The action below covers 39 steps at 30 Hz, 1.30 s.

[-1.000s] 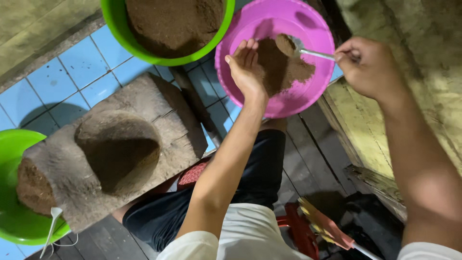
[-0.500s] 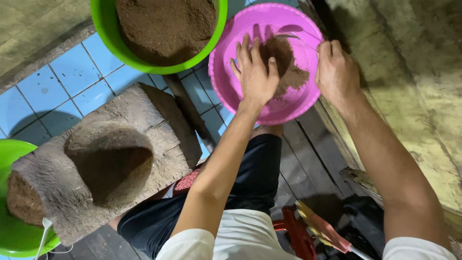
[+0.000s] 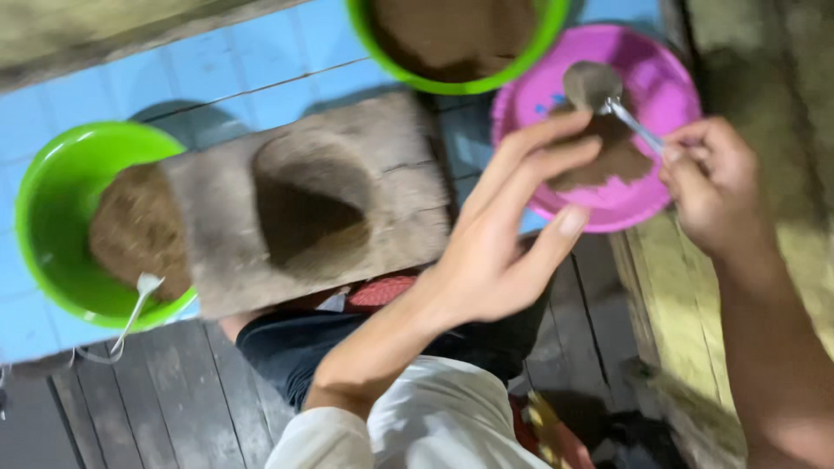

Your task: The person uses a spoon to scoop brown powder from a green bowl into a wooden mortar, grinds it with a pestle, and transfers the ground powder into a pink bowl. The person repeats this scooping, grinding, and transferring cycle several times, then mixes the accumulated powder in the pink bowl.

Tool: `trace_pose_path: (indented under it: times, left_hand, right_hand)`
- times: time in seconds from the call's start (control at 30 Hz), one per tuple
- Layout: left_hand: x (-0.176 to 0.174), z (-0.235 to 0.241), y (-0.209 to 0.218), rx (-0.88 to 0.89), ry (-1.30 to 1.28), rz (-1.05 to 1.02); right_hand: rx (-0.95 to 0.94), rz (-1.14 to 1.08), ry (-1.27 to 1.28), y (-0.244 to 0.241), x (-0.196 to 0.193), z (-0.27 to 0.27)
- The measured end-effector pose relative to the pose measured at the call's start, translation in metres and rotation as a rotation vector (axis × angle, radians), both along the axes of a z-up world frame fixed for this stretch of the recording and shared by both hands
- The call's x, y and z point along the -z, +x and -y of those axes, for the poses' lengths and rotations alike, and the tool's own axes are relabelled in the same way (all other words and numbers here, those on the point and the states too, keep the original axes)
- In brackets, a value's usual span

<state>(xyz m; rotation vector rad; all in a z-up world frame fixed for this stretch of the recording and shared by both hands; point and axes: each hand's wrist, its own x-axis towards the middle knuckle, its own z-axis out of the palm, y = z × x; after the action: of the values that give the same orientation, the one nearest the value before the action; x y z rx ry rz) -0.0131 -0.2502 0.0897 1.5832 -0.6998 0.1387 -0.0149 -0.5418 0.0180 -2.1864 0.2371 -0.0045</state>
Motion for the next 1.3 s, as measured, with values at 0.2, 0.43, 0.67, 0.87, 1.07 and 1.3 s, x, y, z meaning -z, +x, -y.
trace_pose_path:
  times: [0.2,0.43,0.67,0.87,1.07,1.3]
  left_hand:
    - [-0.020,-0.150,0.007,-0.357,0.294,0.234]
    - [0.082,-0.270,0.071,-0.618,0.924,0.252]
    - [0.093,-0.260,0.056,-0.699,0.957,0.233]
    - [0.086,-0.255,0.037,-0.725,0.929,0.254]
    - [0.082,-0.252,0.028,-0.732,0.916,0.261]
    - [0.080,-0.252,0.021,-0.730,0.881,0.268]
  right_hand:
    - [-0.399,0.093,-0.206,0.010,-0.051,-0.101]
    - [-0.637,0.250,-0.623,0.020,-0.061,-0.201]
    - [-0.798,0.366,-1.101,0.010,-0.040,-0.255]
    - [-0.849,0.274,-1.260,0.011,-0.041,-0.261]
    - [-0.807,0.381,-1.434,0.003,-0.042,-0.255]
    - [-0.857,0.306,-1.357,-0.014,-0.041,-0.253]
